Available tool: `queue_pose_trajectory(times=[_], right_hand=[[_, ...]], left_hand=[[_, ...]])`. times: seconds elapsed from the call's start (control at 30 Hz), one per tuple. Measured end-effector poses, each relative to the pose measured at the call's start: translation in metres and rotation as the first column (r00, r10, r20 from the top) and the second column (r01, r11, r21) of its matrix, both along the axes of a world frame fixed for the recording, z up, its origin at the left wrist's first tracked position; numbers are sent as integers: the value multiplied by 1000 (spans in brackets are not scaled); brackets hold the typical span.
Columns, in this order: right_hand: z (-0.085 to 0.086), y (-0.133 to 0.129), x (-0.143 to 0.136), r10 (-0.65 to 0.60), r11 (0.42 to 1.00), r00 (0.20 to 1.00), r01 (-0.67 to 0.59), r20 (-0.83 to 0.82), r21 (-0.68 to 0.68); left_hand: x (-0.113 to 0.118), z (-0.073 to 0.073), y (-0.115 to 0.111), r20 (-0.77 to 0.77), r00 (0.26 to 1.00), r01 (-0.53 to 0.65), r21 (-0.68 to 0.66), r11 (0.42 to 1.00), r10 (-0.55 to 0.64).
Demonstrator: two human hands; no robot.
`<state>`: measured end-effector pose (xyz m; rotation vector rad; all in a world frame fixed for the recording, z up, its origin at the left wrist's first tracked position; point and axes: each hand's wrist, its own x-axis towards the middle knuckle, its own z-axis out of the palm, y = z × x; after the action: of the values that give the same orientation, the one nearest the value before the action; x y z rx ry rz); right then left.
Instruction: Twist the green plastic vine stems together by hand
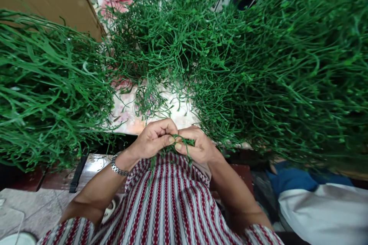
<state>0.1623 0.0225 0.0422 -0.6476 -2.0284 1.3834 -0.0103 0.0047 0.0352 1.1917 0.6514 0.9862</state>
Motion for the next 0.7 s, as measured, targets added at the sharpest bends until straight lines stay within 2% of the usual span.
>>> queue_pose_trajectory(times=[0.17, 0.3, 0.4, 0.5, 0.57, 0.63, 0.7], right_hand=[[-1, 0, -1, 23, 997, 1000, -24, -22, -77], [-3, -1, -3, -61, 995, 997, 57, -56, -82], [-6, -1, -2, -154, 986, 988, 155, -20, 68], [-8, 1, 0, -209, 942, 977, 193, 30, 275], [-10, 0, -1, -259, 884, 965, 221, 38, 413], [-11, -1, -2, -327, 800, 944, 257, 35, 542], [-13, -2, -4, -384, 723, 922, 270, 46, 636]], left_hand=[[1, 2, 0, 17, 1000, 2, -82, 997, 0], [1, 3, -1, 67, 997, -44, -99, 994, 50], [-2, 2, -1, 40, 995, -88, -104, 991, 92], [-5, 5, -1, -69, 995, -73, -83, 994, 67], [-6, 10, 0, -155, 983, -111, -55, 992, 102], [-9, 15, 1, -251, 957, -158, -31, 987, 145], [-12, 17, 4, -333, 936, -137, -32, 990, 118]])
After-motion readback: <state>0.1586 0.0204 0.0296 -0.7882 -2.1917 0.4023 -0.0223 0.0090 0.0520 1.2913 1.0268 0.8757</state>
